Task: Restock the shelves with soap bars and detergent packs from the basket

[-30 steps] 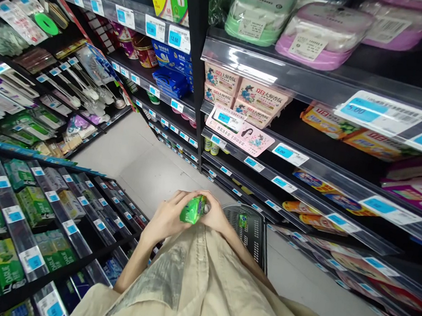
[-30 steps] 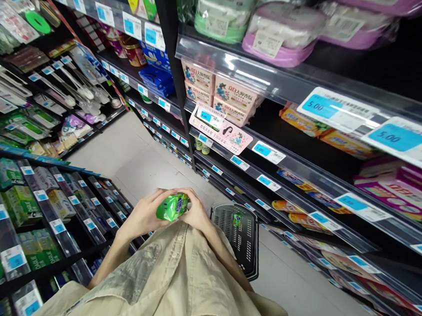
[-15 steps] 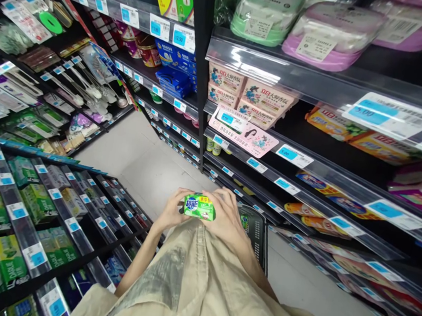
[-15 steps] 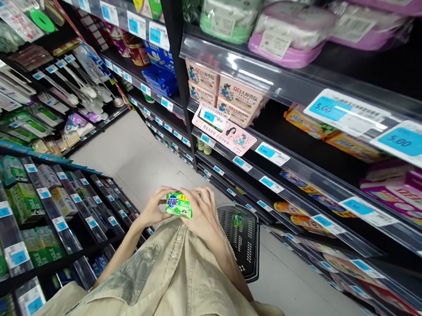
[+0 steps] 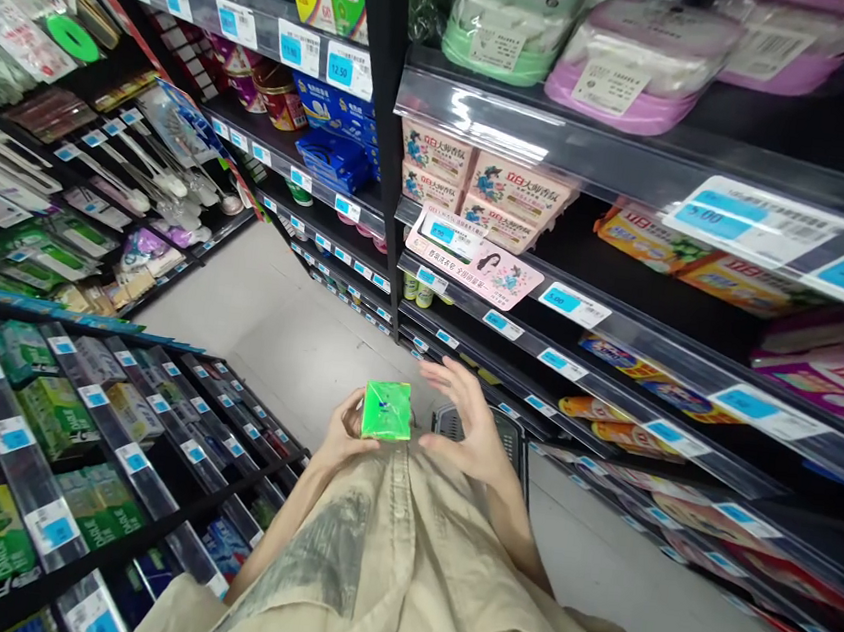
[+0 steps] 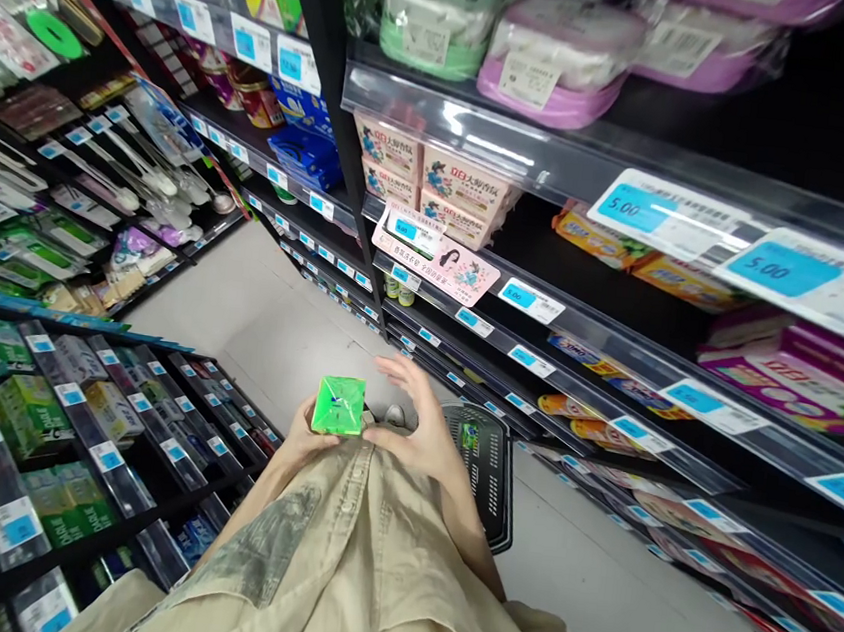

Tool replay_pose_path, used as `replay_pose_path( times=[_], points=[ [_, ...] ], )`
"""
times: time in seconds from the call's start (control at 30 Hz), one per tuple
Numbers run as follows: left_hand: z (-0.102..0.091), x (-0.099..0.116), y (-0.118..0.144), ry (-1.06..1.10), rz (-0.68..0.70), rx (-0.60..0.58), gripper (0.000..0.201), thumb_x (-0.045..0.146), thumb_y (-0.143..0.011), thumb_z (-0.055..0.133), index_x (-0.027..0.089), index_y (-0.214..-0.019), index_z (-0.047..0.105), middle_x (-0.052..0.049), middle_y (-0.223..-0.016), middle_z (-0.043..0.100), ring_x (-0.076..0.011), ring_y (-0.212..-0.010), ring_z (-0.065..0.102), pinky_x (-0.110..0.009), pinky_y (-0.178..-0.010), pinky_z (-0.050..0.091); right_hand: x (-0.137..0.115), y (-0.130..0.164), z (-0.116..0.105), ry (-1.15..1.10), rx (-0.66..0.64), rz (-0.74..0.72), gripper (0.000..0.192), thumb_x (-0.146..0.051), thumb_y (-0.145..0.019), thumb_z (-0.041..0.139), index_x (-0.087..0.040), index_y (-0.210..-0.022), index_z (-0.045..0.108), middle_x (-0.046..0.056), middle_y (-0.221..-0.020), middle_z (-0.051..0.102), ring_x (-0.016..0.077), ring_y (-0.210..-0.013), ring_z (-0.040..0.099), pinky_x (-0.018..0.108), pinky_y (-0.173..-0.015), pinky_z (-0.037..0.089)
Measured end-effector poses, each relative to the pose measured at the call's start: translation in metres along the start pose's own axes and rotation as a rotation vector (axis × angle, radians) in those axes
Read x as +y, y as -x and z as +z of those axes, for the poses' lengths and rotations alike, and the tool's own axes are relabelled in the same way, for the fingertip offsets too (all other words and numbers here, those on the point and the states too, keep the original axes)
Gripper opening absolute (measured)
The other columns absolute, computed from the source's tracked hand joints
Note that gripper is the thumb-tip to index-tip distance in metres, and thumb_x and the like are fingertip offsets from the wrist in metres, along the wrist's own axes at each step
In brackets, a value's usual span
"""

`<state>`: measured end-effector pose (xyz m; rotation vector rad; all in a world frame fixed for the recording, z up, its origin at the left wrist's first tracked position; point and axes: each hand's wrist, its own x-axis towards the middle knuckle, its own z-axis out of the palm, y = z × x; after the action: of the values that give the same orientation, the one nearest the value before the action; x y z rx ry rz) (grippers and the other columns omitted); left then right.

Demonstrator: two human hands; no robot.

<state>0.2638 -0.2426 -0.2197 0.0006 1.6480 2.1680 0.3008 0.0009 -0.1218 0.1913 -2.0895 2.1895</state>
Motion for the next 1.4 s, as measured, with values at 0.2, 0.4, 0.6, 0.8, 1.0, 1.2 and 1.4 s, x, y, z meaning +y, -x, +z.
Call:
replay_pose_path(
  times=[0.2,0.4,0.6,0.8,1.0,1.2,1.4],
  points=[
    [-0.014,0.024,-0.005,-0.438,0.310,0.031,0.071,0.039,-0.062,0.100,0.021,-0.125,0.072,-0.013,-0.125,0.067,-0.0323,-0.118,0.067,-0.040,-0.092,0.062,0.031,-0.004,0.012,-0.057,-0.196,0.296,0.088,-0.056,-0.089,0.082,-0.032,-0.161,0.039,0.012,-0.152,0.059,0.0308,-0.132,0.064,0.042,-0.098,0.060],
    [-0.019,0.063,0.002,-0.947,0.661,-0.222,0.052,0.018,-0.088,0.079,0.030,-0.138,0.069,-0.011,-0.130,0.072,-0.0327,-0.127,0.067,-0.052,-0.105,0.059,0.073,0.005,0.030,-0.085,-0.035,0.498,0.081,-0.051,-0.065,0.100,-0.024,-0.130,0.060,0.004,-0.110,0.074,0.0239,-0.095,0.073,0.034,-0.079,0.062],
    [-0.002,0.074,0.010,-0.588,0.432,-0.062,0.075,0.034,-0.083,0.090,0.029,-0.151,0.056,-0.015,-0.148,0.062,-0.0315,-0.129,0.067,-0.049,-0.104,0.063,0.082,0.010,0.038,-0.599,0.087,0.756,0.059,-0.064,-0.073,0.089,-0.019,-0.106,0.071,0.009,-0.097,0.079,0.0277,-0.079,0.077,0.039,-0.067,0.066],
    [0.012,0.066,0.004,-0.413,0.202,-0.093,0.082,0.051,-0.082,0.089,0.025,-0.151,0.056,-0.018,-0.166,0.043,-0.0386,-0.153,0.043,-0.049,-0.115,0.054,0.077,0.008,0.038,-0.627,0.162,0.766,0.059,-0.059,-0.070,0.093,-0.022,-0.110,0.070,0.007,-0.096,0.080,0.0260,-0.072,0.076,0.037,-0.061,0.065],
    [0.019,0.053,0.003,-0.227,0.080,-0.002,0.087,0.057,-0.081,0.087,0.021,-0.152,0.050,-0.019,-0.162,0.046,-0.0372,-0.141,0.055,-0.047,-0.115,0.051,0.055,0.007,0.040,-0.313,0.128,0.452,0.068,-0.027,-0.061,0.100,-0.027,-0.119,0.064,0.001,-0.112,0.075,0.0195,-0.094,0.072,0.026,-0.077,0.061],
    [0.017,0.040,0.000,-0.091,0.058,0.055,0.088,0.047,-0.065,0.100,0.021,-0.137,0.057,-0.016,-0.141,0.064,-0.0329,-0.137,0.059,-0.045,-0.120,0.046,0.057,0.007,0.035,-0.229,0.097,0.382,0.069,-0.019,-0.061,0.098,-0.026,-0.120,0.063,-0.001,-0.107,0.073,0.0179,-0.093,0.071,0.025,-0.080,0.059],
    [0.011,0.027,0.005,-0.142,0.017,0.052,0.085,0.053,-0.068,0.097,0.021,-0.138,0.059,-0.015,-0.138,0.066,-0.0318,-0.128,0.064,-0.043,-0.110,0.052,0.073,0.019,0.041,-0.420,0.193,0.642,0.074,-0.022,-0.052,0.102,-0.025,-0.116,0.067,0.001,-0.109,0.078,0.0215,-0.096,0.075,0.030,-0.084,0.063]
  ],
)
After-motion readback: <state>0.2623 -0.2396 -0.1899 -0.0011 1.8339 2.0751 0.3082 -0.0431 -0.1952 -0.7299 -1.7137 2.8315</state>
